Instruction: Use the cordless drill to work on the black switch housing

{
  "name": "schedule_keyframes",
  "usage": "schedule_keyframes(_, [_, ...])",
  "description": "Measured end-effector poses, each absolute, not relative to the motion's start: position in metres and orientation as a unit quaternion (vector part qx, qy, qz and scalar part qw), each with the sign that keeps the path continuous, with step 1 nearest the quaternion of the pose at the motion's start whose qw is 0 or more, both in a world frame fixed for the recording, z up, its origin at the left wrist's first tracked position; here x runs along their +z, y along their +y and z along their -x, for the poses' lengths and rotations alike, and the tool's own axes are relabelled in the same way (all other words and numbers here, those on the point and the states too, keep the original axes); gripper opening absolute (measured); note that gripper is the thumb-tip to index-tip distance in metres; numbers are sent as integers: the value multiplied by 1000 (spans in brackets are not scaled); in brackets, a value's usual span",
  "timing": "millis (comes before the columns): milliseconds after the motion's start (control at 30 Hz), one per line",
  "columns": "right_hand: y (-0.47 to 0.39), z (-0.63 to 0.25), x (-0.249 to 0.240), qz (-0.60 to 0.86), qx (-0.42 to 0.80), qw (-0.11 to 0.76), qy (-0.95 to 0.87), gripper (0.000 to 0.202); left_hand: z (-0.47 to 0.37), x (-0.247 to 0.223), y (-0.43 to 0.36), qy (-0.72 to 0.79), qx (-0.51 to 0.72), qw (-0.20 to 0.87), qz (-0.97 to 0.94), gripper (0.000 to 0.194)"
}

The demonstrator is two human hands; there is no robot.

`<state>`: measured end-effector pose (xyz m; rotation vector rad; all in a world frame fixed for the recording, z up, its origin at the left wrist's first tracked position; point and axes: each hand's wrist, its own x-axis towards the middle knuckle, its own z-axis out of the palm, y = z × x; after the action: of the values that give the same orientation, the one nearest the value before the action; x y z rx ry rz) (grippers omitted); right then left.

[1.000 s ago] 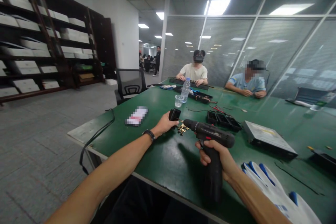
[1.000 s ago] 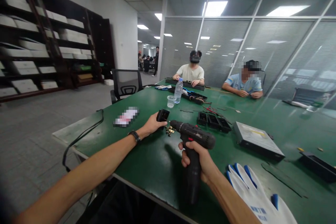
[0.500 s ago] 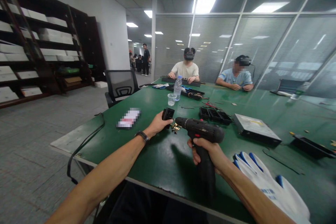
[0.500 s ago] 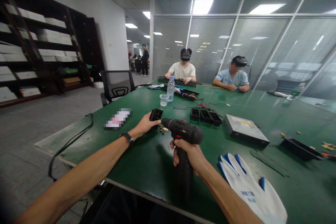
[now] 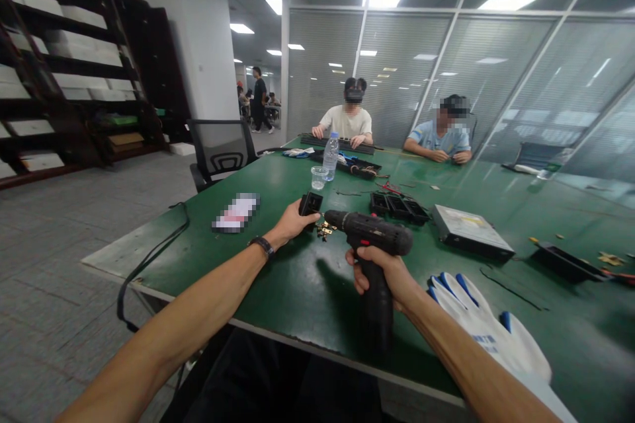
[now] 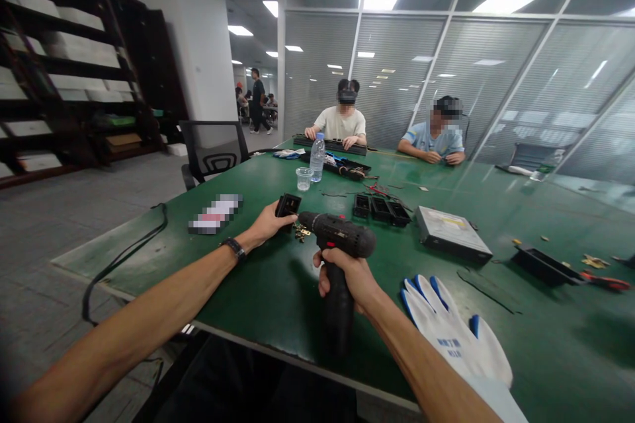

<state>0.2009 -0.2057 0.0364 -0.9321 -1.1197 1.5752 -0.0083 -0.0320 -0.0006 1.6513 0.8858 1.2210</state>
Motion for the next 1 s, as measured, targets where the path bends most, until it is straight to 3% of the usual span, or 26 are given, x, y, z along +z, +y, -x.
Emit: schedule_keyframes(1000, [-204,-200,38,384,645,485,-449,23,7,-2,-28,370,496,384,-685,40])
